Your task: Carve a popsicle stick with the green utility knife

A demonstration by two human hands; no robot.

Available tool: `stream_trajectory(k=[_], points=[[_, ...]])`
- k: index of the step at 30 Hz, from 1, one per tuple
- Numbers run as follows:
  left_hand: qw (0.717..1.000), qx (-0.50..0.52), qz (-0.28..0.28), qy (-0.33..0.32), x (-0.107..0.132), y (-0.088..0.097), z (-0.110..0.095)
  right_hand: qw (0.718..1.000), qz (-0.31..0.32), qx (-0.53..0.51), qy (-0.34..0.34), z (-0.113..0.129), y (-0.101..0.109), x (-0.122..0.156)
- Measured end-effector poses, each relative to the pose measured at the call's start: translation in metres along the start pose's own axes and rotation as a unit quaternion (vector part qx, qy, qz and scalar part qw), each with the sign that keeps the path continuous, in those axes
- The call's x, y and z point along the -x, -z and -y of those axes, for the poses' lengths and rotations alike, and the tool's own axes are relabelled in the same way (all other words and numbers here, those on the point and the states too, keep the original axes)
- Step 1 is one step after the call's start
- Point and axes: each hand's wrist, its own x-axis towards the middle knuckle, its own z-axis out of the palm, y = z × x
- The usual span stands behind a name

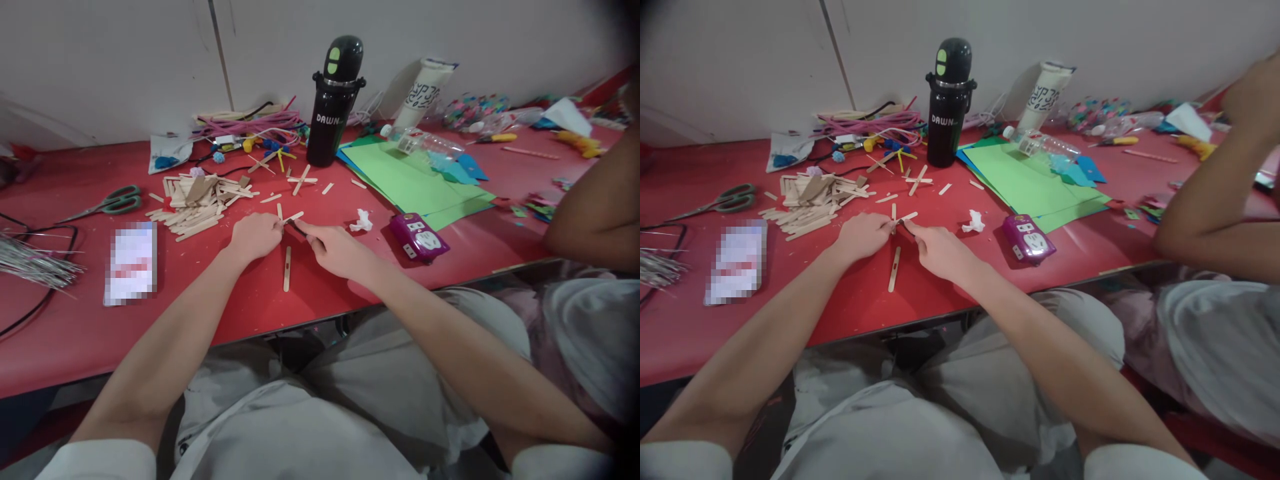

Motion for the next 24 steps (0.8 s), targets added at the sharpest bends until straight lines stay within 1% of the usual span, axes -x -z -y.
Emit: stream_trajectory(k=[8, 13, 19, 24], points=[[1.0, -0.001, 0.0, 0.008, 0.002, 0.0, -0.001, 1.0, 0.011, 0.021, 0.007, 0.003, 0.003, 0.001], [1.0, 0.002, 0.001, -0.001, 0.001, -0.001, 0.0, 0.998, 0.024, 0.048, 0.017, 0.003, 0.001, 0.002], [1.0, 0.013, 0.003, 0.004, 0.0, 0.001, 0.001, 0.999, -0.017, -0.038, 0.017, -0.007, -0.005, 0.004], [1.0, 0.006, 0.007, 0.004, 0.001, 0.002, 0.0, 0.998, -0.027, -0.06, 0.017, -0.01, -0.006, 0.002]])
